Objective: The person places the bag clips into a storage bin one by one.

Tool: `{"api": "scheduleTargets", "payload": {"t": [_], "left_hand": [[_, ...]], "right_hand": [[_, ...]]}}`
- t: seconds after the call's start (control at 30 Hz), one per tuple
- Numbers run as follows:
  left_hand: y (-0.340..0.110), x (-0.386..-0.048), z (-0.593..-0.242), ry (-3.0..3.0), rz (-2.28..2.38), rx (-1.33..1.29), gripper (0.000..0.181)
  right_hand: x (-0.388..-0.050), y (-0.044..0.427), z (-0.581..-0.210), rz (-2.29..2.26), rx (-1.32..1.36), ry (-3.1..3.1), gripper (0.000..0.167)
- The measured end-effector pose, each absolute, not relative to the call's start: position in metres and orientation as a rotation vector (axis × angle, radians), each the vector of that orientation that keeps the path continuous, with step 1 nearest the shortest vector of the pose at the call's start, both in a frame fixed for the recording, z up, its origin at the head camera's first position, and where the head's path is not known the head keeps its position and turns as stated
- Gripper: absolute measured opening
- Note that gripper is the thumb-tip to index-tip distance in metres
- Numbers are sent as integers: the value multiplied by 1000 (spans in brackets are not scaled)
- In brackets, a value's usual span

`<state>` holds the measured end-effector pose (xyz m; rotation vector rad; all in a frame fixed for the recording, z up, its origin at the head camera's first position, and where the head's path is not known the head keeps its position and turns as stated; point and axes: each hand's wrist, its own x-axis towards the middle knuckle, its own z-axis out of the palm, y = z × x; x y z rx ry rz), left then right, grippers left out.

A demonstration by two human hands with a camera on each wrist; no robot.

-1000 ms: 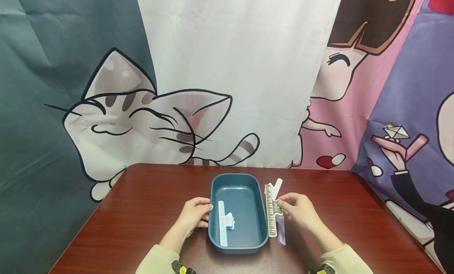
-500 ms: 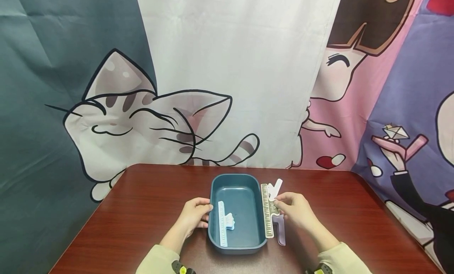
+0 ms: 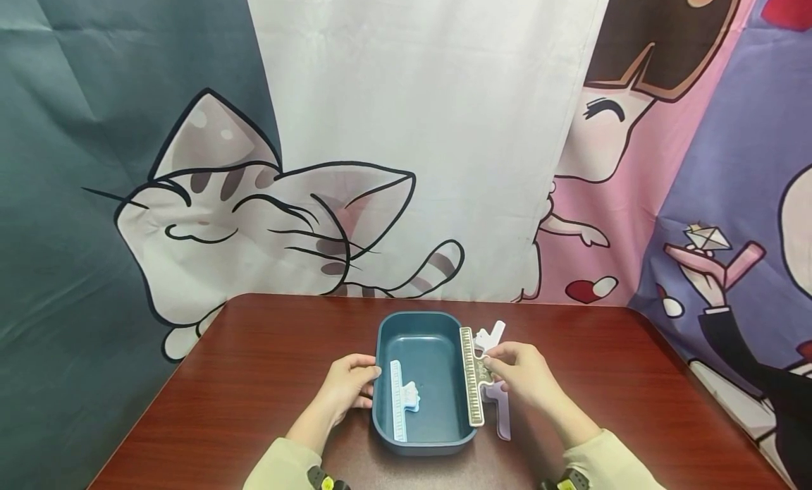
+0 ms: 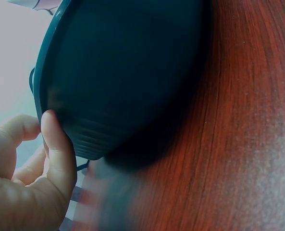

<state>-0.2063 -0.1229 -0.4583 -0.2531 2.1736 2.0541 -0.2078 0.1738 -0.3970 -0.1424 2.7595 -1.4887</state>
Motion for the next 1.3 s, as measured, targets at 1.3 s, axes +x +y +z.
{"api": "scheduleTargets", "payload": {"t": [1.3], "left_hand": [[-122, -204, -455, 2199, 2036, -248, 41]], "right_hand": [[-209, 149, -396, -1475, -278, 2710, 10]]}}
